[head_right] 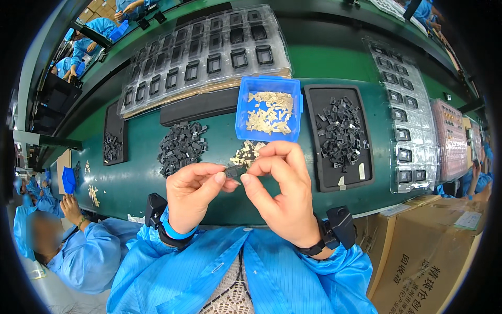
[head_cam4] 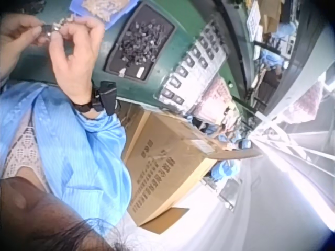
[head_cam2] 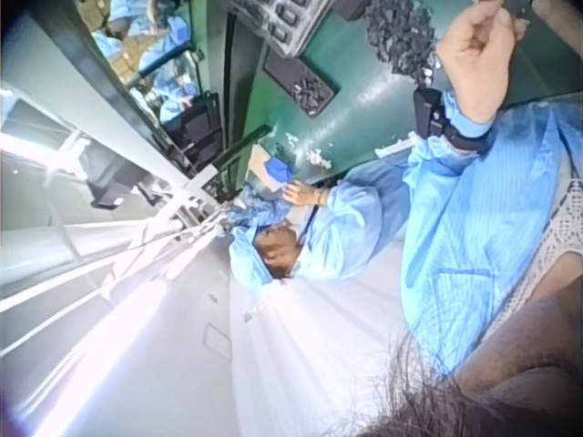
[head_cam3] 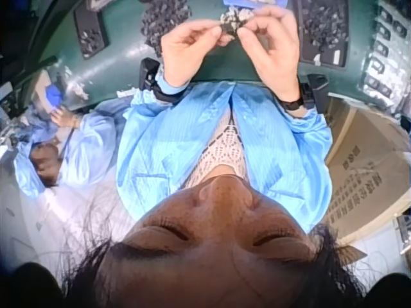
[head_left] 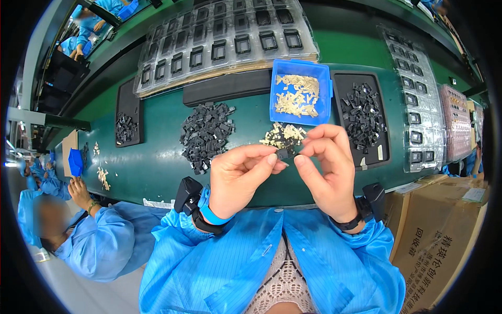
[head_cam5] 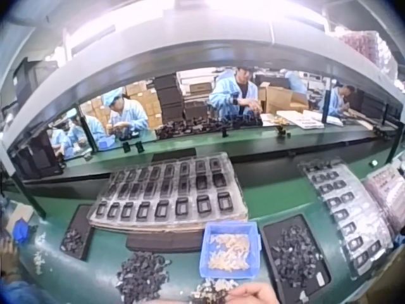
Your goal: Manually assemble small electronic parts and components on a factory production line.
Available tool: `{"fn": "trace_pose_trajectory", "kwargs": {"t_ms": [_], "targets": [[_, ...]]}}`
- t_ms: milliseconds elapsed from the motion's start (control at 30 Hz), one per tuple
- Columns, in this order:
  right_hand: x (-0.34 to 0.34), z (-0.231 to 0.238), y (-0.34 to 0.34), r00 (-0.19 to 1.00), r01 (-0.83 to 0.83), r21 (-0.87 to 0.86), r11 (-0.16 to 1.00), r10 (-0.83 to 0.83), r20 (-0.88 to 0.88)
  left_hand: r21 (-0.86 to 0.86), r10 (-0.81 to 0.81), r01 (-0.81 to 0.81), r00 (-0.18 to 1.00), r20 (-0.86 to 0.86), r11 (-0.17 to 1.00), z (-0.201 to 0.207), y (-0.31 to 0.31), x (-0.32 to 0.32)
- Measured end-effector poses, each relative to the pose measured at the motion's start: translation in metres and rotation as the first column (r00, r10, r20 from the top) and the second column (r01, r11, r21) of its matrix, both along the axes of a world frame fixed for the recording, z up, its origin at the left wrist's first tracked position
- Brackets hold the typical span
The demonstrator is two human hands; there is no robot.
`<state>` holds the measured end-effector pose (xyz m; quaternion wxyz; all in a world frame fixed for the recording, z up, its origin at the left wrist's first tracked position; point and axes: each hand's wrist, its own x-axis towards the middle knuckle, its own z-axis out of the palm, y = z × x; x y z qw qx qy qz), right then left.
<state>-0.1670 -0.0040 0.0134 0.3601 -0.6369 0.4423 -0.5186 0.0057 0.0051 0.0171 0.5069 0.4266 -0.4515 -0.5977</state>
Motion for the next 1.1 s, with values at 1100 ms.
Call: {"fn": "trace_pose_trajectory", "kwargs": {"t_ms": [1100], "targets": [[0.007,0.012,-0.003,0.981,0.074,0.015,0.997,-0.070,-0.182,-0.101,0.074,-0.055,0.978,0.196,0.993,-0.001,0.001,-0.004]]}}
